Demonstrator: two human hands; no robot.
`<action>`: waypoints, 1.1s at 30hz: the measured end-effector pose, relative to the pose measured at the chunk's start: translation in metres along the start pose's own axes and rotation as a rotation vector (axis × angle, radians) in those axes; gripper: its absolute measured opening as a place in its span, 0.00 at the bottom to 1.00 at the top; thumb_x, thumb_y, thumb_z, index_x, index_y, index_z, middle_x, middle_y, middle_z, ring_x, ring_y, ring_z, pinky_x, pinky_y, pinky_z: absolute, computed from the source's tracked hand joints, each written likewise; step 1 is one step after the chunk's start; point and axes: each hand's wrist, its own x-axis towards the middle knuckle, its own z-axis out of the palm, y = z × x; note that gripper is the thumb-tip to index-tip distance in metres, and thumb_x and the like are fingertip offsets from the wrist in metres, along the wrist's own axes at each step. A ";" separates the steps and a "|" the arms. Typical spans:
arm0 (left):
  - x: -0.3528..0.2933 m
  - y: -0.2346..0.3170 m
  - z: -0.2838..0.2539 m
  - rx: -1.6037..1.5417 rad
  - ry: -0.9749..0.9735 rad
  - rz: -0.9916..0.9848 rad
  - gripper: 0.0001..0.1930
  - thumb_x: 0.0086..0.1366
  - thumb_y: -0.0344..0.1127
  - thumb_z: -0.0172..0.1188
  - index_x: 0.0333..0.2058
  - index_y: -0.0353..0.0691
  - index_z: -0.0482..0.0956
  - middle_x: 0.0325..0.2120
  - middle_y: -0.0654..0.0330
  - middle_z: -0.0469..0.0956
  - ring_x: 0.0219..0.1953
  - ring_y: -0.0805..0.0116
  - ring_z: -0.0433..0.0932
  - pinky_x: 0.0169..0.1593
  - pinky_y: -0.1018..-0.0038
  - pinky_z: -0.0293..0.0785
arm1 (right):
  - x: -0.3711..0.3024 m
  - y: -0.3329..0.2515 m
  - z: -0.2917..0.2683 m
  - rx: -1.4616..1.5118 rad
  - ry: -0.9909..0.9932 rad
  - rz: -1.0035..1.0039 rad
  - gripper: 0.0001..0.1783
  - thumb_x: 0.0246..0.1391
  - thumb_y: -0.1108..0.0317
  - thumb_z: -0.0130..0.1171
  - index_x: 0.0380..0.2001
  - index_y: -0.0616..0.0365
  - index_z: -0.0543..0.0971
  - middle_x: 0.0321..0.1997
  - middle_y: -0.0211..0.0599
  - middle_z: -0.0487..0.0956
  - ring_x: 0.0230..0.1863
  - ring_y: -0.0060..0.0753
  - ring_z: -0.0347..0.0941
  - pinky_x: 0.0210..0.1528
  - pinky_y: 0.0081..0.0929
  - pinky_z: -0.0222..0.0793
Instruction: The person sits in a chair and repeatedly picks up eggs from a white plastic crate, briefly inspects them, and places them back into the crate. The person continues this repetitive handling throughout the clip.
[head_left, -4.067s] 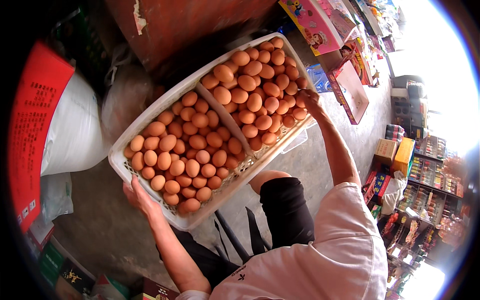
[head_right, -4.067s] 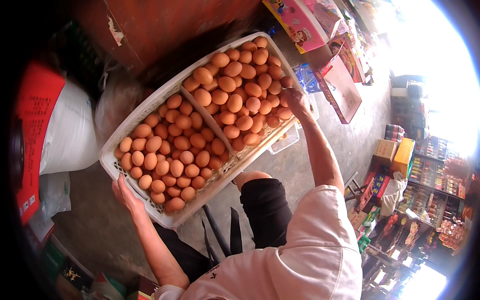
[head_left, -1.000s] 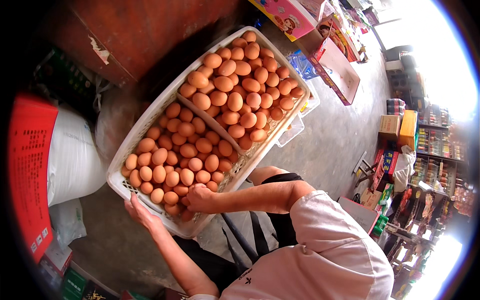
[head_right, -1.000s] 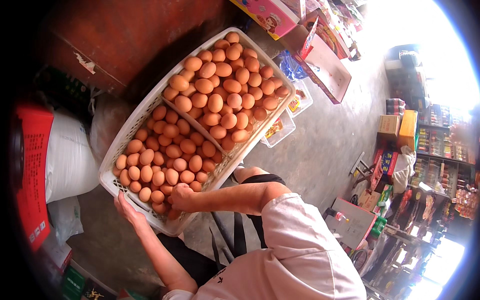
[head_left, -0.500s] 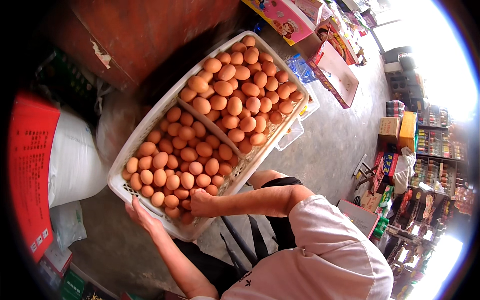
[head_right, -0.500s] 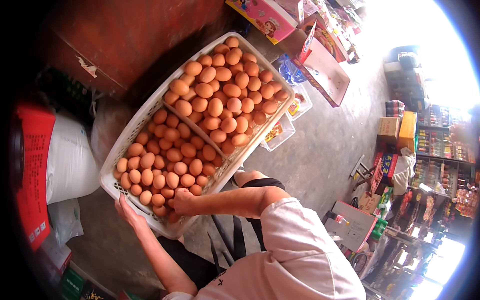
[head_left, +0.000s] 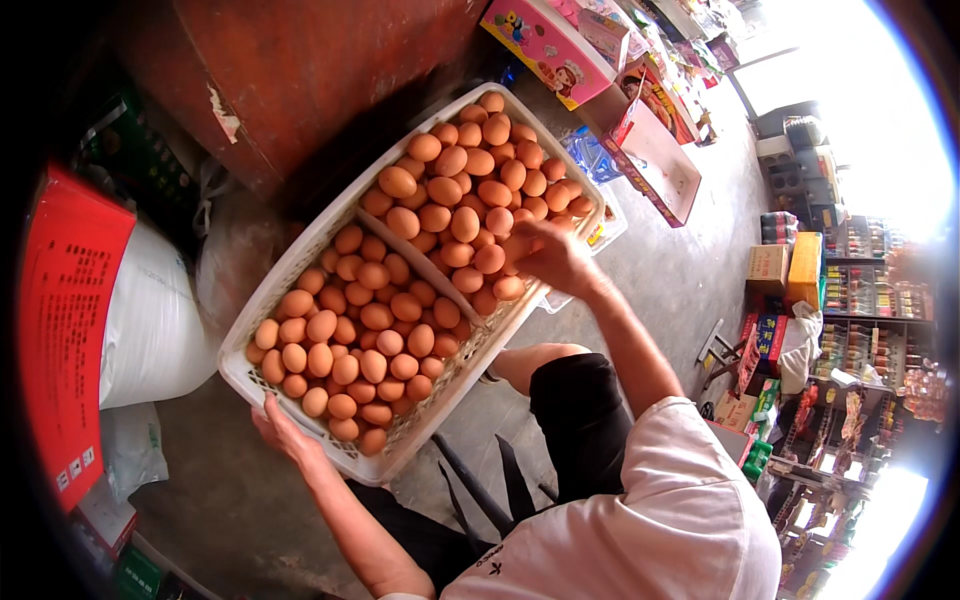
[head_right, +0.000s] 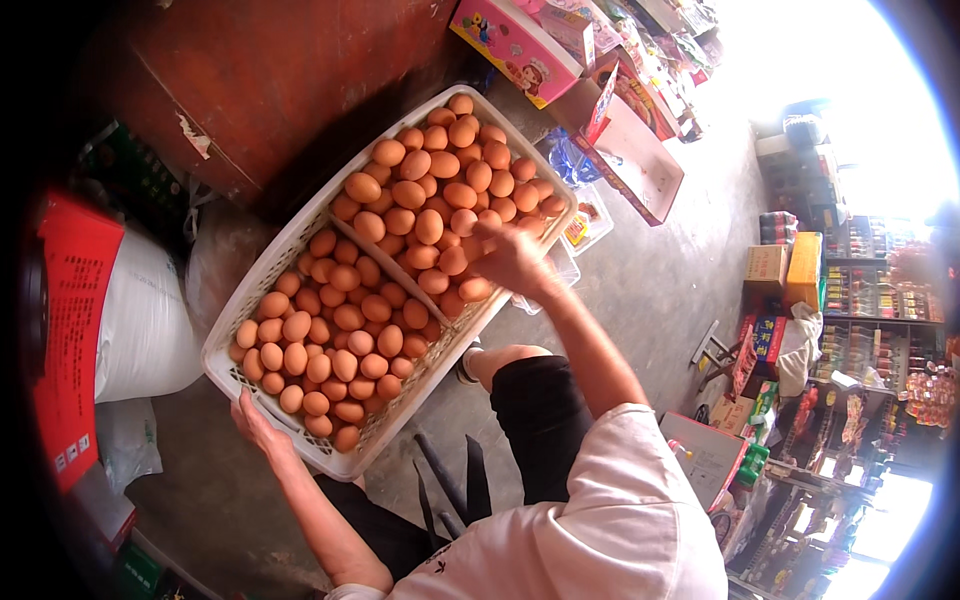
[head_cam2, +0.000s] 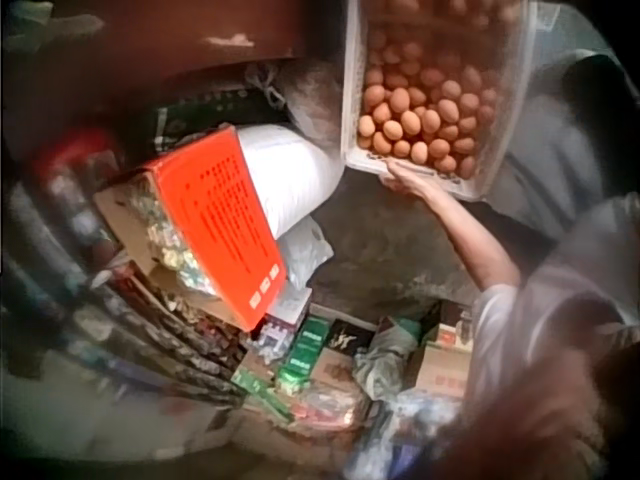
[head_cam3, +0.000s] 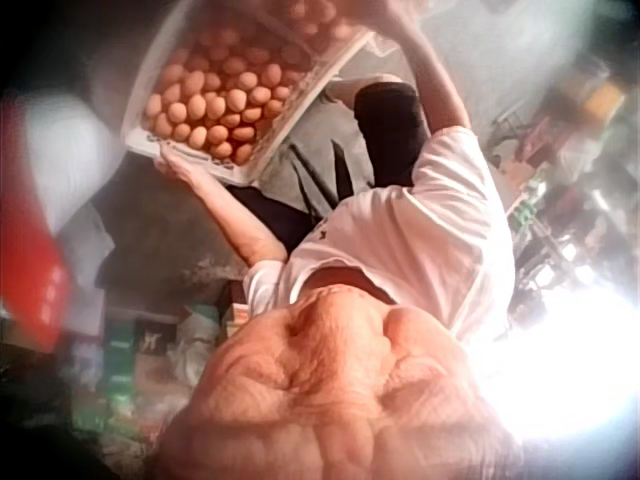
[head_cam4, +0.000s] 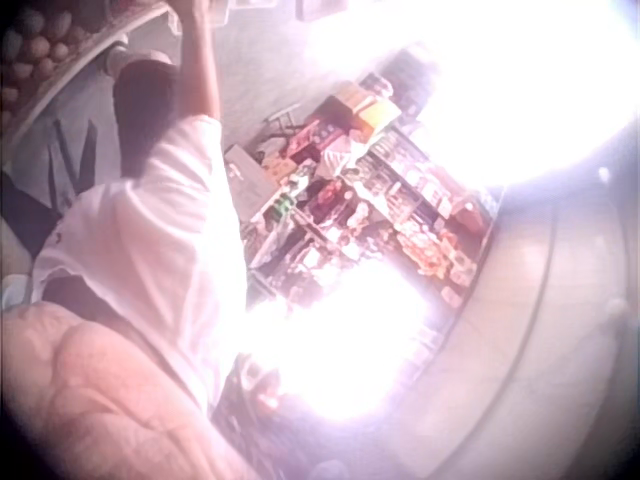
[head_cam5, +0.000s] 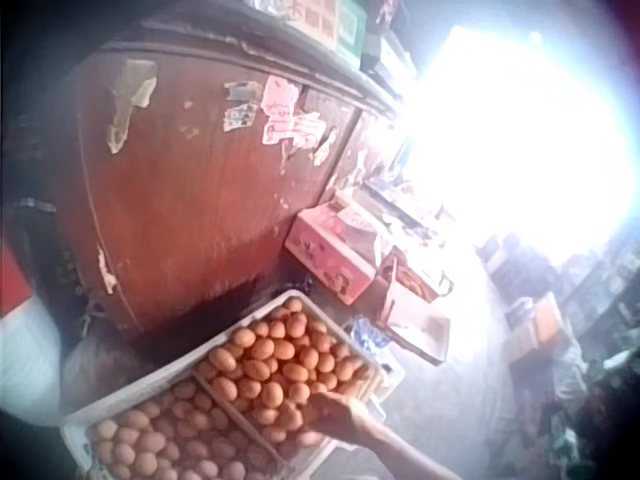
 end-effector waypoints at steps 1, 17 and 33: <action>-0.002 0.004 0.001 0.007 0.029 -0.022 0.32 0.56 0.46 0.57 0.54 0.29 0.62 0.51 0.46 0.65 0.50 0.58 0.69 0.50 0.63 0.68 | 0.001 0.006 -0.022 -0.116 0.036 0.134 0.18 0.39 0.66 0.62 0.38 0.50 0.74 0.31 0.40 0.77 0.35 0.42 0.76 0.35 0.35 0.72; 0.003 0.005 0.000 -0.084 -0.086 0.021 0.29 0.56 0.40 0.57 0.52 0.29 0.64 0.50 0.47 0.67 0.49 0.59 0.70 0.51 0.65 0.67 | 0.028 0.122 -0.050 -0.356 0.264 0.376 0.24 0.41 0.59 0.60 0.45 0.52 0.75 0.33 0.45 0.80 0.36 0.39 0.78 0.39 0.31 0.73; 0.003 0.006 0.003 -0.093 -0.069 -0.013 0.28 0.57 0.41 0.56 0.52 0.29 0.63 0.49 0.47 0.67 0.48 0.58 0.70 0.50 0.65 0.68 | 0.042 0.089 0.053 -0.286 0.588 0.088 0.15 0.54 0.57 0.51 0.28 0.60 0.73 0.26 0.52 0.76 0.32 0.55 0.72 0.37 0.44 0.67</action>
